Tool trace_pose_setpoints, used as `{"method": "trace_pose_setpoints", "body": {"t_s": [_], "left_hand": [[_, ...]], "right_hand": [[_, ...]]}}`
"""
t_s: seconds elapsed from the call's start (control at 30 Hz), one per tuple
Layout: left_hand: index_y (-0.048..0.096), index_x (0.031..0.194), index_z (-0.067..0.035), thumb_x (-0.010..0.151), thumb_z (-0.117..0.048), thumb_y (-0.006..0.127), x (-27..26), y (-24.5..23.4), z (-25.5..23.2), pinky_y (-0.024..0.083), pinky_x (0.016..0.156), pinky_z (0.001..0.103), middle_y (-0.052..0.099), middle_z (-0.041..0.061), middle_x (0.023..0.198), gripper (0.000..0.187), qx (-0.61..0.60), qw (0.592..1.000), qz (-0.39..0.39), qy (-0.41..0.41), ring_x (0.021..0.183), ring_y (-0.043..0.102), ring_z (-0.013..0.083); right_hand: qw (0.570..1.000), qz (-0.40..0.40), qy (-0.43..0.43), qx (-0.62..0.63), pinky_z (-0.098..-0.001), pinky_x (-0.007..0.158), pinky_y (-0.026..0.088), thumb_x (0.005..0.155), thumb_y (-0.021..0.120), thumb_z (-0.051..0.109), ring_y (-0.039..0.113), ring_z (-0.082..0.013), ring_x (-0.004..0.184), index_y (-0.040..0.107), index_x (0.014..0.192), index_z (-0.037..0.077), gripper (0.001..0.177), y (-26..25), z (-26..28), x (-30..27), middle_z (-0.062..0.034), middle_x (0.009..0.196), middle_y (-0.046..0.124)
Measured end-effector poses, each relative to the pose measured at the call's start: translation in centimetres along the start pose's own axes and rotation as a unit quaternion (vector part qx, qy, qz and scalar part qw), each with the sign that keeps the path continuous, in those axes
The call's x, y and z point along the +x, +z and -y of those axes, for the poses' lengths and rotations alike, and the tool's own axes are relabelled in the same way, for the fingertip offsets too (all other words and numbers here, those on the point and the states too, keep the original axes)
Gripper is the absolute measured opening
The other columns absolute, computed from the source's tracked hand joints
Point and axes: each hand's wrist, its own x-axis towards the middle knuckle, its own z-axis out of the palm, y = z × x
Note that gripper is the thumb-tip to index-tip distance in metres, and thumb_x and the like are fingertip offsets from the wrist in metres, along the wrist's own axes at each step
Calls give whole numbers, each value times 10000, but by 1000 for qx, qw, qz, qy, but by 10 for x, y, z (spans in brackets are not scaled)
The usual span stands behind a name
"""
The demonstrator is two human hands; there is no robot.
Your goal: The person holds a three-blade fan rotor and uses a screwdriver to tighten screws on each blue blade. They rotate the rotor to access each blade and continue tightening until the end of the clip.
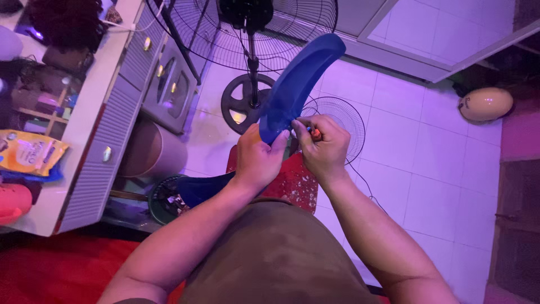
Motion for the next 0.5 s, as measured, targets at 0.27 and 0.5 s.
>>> {"method": "trace_pose_setpoints", "body": {"t_s": [0.27,0.5], "left_hand": [[700,960,-52,930,-153,712,11,-11,17,512,727,475,685,153,862,105,22,998,17,-48,840,671,374],[690,949,-50,935,-150,699,12,-11,22,499,739,490,678,157,852,101,25,999,22,-11,846,649,386]], "right_hand": [[997,-3,-65,-49,-369,712,556,893,788,37,705,-277,791,729,975,27,101,18,7,5,-124,898,719],[995,15,-53,-78,-379,635,529,883,800,48,674,-273,691,706,880,42,94,16,2,11,-116,795,675]]}}
